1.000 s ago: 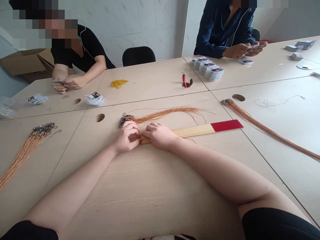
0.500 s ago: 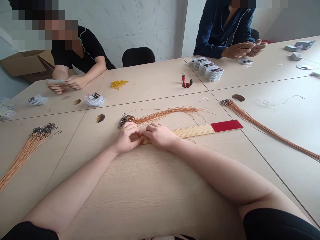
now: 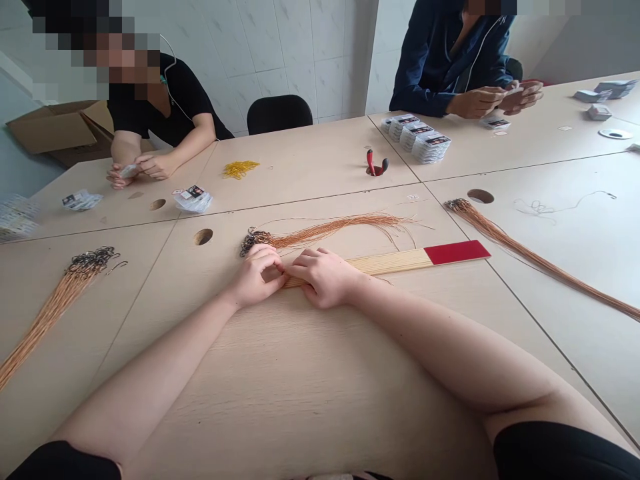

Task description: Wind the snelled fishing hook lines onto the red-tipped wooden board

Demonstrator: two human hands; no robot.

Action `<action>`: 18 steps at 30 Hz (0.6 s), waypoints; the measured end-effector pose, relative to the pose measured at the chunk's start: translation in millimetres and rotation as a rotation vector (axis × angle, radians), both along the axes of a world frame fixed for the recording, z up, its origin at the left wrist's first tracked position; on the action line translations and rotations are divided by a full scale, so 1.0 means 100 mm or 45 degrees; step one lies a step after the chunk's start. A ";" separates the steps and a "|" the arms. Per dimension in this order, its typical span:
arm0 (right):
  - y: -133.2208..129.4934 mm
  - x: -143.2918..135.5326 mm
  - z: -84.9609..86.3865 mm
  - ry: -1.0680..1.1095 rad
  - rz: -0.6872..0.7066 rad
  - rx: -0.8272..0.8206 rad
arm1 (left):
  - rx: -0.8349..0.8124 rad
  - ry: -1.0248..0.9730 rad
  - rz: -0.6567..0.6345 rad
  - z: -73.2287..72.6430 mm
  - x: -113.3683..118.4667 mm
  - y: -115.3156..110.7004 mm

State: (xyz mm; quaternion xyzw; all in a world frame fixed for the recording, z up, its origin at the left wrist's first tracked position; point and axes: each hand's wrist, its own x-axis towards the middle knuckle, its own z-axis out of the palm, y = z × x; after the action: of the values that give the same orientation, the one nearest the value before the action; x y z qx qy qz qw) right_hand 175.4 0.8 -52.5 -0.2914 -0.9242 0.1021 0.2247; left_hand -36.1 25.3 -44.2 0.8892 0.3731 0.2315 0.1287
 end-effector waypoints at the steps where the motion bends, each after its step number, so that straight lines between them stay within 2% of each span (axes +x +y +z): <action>1: 0.00 0.00 -0.01 -0.002 0.002 0.005 | -0.001 -0.004 0.000 0.00 0.00 0.00; 18: 0.01 -0.05 -0.04 -0.033 -0.058 0.028 | -0.009 -0.036 0.011 0.02 0.01 0.00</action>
State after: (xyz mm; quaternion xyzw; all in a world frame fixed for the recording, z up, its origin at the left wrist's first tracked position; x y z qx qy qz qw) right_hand 170.0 1.5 -56.0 -0.3112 -0.9212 0.0828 0.2182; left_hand -35.3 25.2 -41.9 0.8836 0.3760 0.2433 0.1363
